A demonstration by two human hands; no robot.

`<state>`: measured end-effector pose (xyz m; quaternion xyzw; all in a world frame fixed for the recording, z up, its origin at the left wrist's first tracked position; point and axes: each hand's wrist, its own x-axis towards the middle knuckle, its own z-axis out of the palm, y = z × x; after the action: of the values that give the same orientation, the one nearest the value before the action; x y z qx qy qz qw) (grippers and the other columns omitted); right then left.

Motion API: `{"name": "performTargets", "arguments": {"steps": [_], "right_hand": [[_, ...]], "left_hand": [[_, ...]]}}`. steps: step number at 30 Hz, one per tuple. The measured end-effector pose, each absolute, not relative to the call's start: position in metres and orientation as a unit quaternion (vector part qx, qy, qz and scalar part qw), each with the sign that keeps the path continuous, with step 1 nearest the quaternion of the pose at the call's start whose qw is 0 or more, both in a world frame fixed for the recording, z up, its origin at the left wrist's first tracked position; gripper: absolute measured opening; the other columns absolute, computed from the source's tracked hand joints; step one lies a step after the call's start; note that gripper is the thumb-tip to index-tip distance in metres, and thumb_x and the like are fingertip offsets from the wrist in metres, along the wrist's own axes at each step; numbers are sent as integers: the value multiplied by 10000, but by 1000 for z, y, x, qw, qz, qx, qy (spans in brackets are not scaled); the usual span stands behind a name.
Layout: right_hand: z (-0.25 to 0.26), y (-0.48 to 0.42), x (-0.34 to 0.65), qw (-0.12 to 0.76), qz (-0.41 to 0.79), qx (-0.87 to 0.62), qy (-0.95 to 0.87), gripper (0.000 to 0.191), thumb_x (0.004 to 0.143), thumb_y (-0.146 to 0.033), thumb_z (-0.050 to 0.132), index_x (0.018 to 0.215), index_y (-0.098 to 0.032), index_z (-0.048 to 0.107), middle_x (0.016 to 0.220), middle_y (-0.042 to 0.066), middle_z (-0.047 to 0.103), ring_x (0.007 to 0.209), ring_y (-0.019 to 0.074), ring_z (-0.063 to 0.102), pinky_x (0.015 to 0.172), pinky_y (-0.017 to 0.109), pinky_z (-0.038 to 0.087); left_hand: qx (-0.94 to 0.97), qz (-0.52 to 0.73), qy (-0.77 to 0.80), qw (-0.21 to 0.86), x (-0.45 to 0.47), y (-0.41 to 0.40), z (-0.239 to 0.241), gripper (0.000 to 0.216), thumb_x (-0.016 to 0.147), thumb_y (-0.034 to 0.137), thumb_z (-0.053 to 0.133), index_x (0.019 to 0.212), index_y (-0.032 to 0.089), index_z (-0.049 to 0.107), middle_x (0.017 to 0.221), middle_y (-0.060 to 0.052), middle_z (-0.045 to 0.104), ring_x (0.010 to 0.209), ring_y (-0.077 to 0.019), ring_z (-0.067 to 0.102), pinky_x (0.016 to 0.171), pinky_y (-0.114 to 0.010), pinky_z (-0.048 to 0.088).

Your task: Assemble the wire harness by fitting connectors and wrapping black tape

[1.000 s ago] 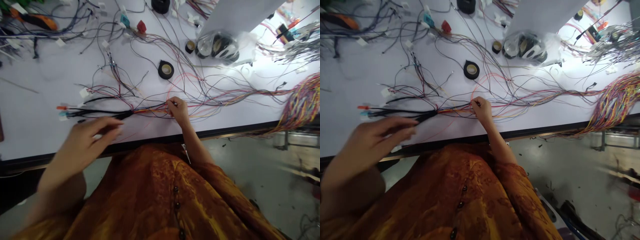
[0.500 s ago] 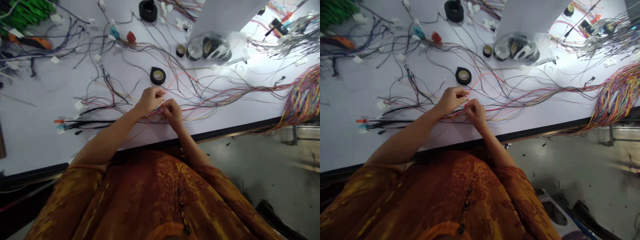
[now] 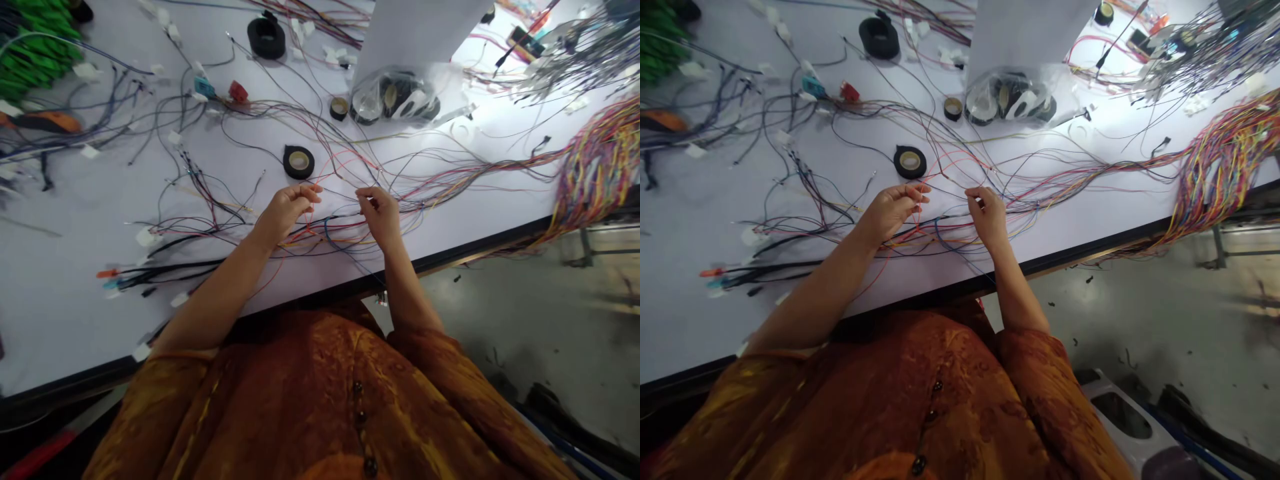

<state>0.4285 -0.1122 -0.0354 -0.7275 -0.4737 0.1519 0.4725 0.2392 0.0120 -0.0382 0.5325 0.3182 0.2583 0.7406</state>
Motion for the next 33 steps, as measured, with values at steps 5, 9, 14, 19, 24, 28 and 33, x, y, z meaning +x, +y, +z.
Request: {"name": "performTargets", "arguments": {"steps": [5, 9, 14, 19, 24, 28, 33], "right_hand": [[-39, -118, 428, 445, 221, -730, -469, 233, 867, -262, 571, 1033, -180, 713, 957, 44, 711, 645, 115, 564, 667, 286, 476], [-30, -121, 412, 413, 213, -713, -525, 214, 866, -201, 566, 984, -177, 743, 920, 49, 699, 703, 131, 570, 705, 286, 469], [-19, -124, 401, 307, 224, -684, -623, 233, 864, -116, 527, 907, -178, 748, 930, 70, 683, 781, 164, 588, 740, 294, 448], [-21, -133, 392, 232, 229, -693, -643, 214, 882, -116, 542, 955, -174, 734, 981, 74, 676, 798, 167, 586, 734, 287, 418], [-27, -139, 374, 165, 222, -759, -589, 176, 955, -307, 597, 941, -192, 731, 933, 66, 668, 816, 190, 590, 674, 293, 368], [-30, -134, 367, 175, 212, -765, -582, 59, 885, -213, 627, 863, -188, 675, 950, 68, 650, 826, 191, 576, 681, 293, 370], [-25, -130, 370, 240, 234, -766, -549, 58, 847, -154, 576, 875, -194, 608, 779, 14, 622, 718, 169, 540, 683, 289, 370]], "left_hand": [[539, 257, 316, 737, 240, 12, -38, 82, 681, 150, 599, 745, 164, 650, 1150, -61, 692, 875, -122, 647, 740, -245, 502], [593, 265, 309, 695, 240, 12, -39, 58, 694, 141, 609, 730, 163, 649, 1134, -70, 707, 941, -149, 649, 762, -260, 511], [596, 272, 300, 694, 240, 11, -42, 60, 703, 126, 640, 697, 165, 594, 1075, -61, 721, 814, -130, 666, 705, -263, 528], [570, 262, 330, 705, 239, 6, -39, 77, 771, 164, 665, 782, 167, 588, 1003, -48, 715, 711, -93, 674, 578, -193, 495], [543, 263, 358, 713, 245, -2, -38, 108, 951, 283, 572, 1021, 207, 539, 881, -22, 722, 578, -84, 659, 534, -204, 490], [517, 268, 373, 722, 247, -7, -44, 122, 989, 323, 524, 1052, 231, 474, 859, -13, 735, 541, -93, 650, 522, -224, 481], [571, 257, 346, 699, 243, -5, -45, 80, 927, 188, 511, 976, 183, 574, 859, -43, 754, 707, -122, 691, 668, -257, 523]]}}
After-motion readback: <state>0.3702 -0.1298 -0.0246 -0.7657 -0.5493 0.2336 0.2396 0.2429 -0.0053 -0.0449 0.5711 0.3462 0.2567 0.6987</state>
